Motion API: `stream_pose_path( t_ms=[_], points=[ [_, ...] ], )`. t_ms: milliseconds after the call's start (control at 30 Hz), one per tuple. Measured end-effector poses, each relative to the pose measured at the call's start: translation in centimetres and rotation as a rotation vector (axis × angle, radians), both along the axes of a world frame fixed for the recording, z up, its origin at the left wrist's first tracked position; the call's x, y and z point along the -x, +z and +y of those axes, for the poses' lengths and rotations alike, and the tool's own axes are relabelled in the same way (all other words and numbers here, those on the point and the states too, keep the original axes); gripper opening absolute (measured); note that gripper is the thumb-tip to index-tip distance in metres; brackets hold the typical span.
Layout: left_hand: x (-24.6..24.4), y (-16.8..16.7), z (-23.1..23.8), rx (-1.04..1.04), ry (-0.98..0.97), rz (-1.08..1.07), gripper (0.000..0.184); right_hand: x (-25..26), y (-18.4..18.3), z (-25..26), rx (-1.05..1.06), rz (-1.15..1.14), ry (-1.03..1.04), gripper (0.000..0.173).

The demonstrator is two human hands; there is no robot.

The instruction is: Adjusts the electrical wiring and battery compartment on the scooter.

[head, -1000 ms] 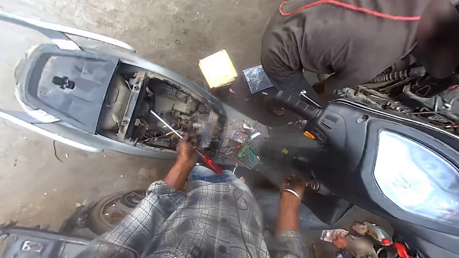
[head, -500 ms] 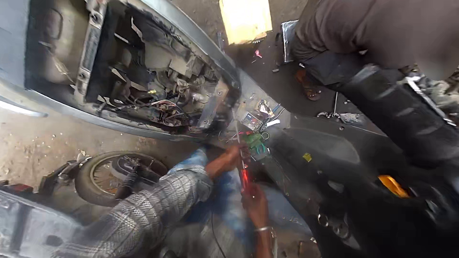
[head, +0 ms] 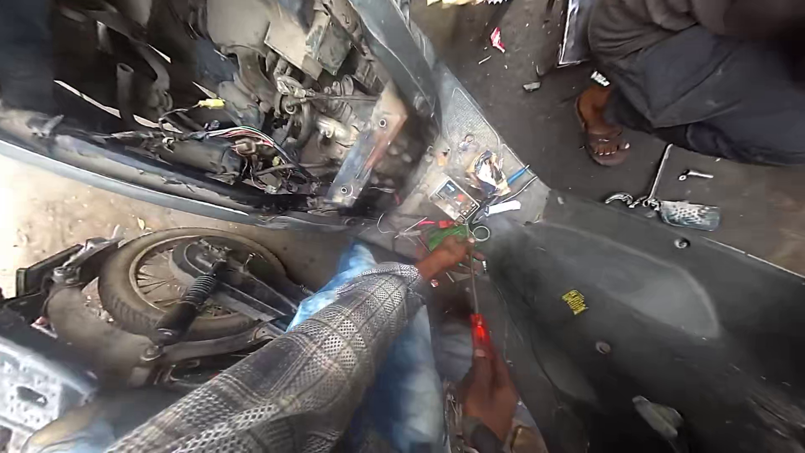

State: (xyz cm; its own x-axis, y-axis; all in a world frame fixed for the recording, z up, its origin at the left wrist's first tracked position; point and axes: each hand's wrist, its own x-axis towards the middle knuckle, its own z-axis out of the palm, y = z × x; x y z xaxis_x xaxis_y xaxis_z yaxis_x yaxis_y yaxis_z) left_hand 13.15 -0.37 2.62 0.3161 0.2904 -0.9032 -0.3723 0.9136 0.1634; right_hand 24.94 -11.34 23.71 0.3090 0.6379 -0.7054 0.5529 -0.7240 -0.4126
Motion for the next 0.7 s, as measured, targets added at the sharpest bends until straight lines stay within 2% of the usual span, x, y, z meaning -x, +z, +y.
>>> stream_pose_path(
  t_ms=[167,500,667,700],
  points=[
    [-0.3,0.0,0.1,0.041,-0.010,0.041,0.040,-1.1,-0.7,-0.3,-0.030,-0.004,0.053,0.038],
    [-0.2,-0.7,-0.4,0.048,-0.020,0.048,0.041,-1.1,-0.7,-0.4,-0.044,0.040,-0.065,0.039],
    [-0.1,-1.9,-1.6,-0.161,-0.206,0.392,0.044,-0.6,0.5,-1.2,-0.171,0.206,-0.341,0.041],
    [-0.4,-2.1,-1.7,-0.159,-0.201,0.398,0.043,-0.9,0.5,-1.6,-0.200,0.240,-0.357,0.043]
  ],
)
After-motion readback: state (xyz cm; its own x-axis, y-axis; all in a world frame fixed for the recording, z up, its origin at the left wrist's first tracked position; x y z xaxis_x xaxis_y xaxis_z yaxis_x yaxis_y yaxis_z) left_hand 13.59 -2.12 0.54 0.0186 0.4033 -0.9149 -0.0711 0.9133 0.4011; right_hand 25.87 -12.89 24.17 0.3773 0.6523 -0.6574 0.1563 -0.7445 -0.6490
